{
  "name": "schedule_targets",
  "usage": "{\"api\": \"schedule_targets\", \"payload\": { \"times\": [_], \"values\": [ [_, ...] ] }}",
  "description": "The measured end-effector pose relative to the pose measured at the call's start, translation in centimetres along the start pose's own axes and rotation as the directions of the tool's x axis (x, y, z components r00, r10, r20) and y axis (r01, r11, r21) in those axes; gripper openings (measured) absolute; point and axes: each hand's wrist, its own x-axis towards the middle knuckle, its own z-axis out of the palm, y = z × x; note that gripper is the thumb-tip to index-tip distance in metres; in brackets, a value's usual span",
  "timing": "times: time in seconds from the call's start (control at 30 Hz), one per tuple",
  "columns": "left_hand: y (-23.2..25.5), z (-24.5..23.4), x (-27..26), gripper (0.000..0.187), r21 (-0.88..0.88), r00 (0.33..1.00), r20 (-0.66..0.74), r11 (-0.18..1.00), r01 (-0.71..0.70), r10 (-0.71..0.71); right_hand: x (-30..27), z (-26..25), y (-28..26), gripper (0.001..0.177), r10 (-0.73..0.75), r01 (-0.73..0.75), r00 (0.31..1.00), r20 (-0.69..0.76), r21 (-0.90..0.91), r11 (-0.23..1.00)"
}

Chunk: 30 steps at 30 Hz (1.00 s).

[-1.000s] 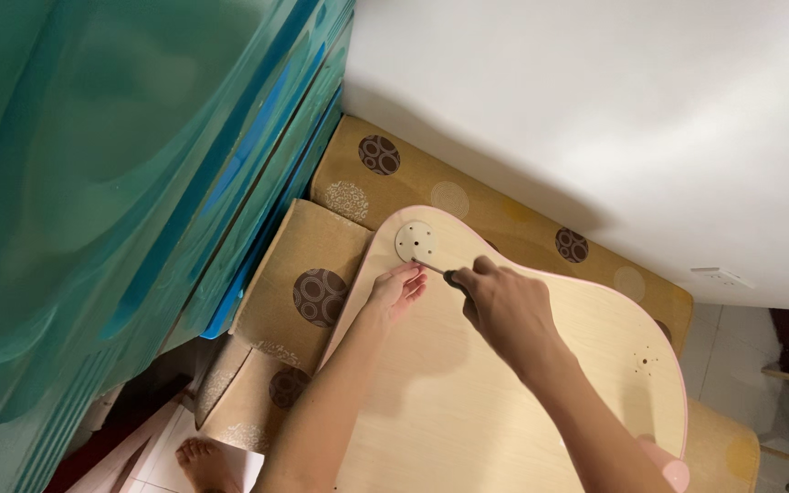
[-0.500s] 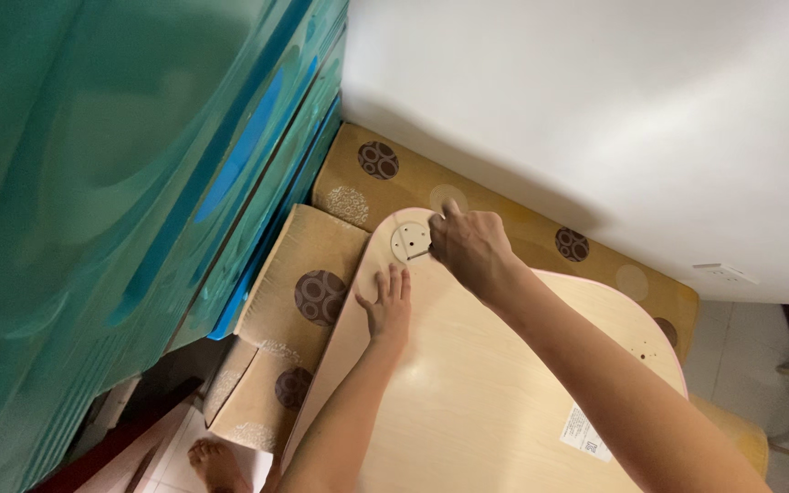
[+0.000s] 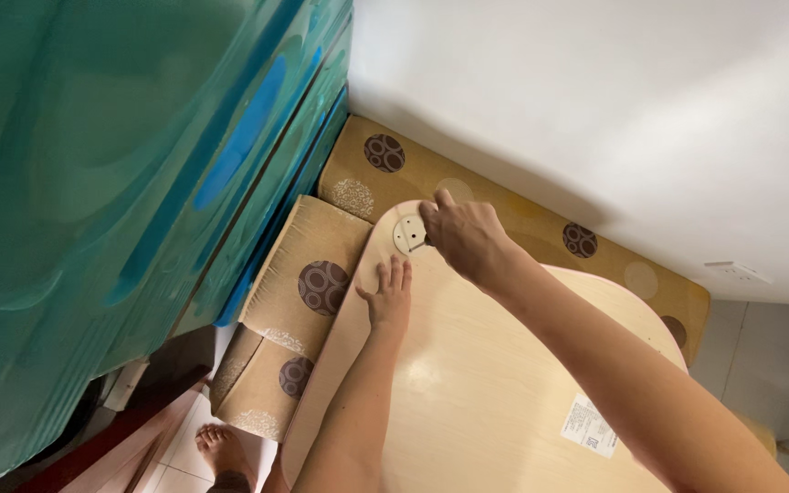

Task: The person uses a screwdriver to fasten screws into pre-drilled holes on the underside of a light-colored wooden board. They repeatedly pick up screws from a nearby surface and tighten them into the board.

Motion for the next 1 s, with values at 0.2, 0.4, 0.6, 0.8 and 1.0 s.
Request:
{"api": "schedule_targets", "payload": {
  "times": [0.2,0.4,0.6,0.8,1.0],
  "values": [
    [-0.3,-0.2,-0.1,0.103,-0.001,1.0,0.02,1.0,0.001,-0.001,-0.8,-0.5,0.3,0.041,0.038,-0.051,0.964,-0.262,-0.045,0.998],
    [-0.4,-0.6,0.3,0.114,-0.012,0.999,0.037,1.0,0.004,-0.003,-0.9,-1.0,0.0,0.034,-0.019,0.02,0.998,-0.061,0.03,0.999],
    [-0.1,-0.3,0.5,0.116,-0.015,0.999,0.041,1.0,0.003,-0.002,-1.2,-1.0,0.1,0.029,0.086,-0.082,0.987,-0.139,0.034,0.996],
    [-0.2,-0.6,0.5,0.121,0.0,0.997,0.071,1.0,0.005,-0.005,-1.6,-0.3,0.2,0.043,0.052,-0.039,0.995,-0.089,0.141,0.989],
    [-0.5,-1.8,0.4,0.126,-0.011,0.994,0.108,1.0,-0.001,0.003,-1.1,0.0,0.6,0.044,0.161,-0.132,0.973,-0.168,0.173,0.976]
  ]
}}
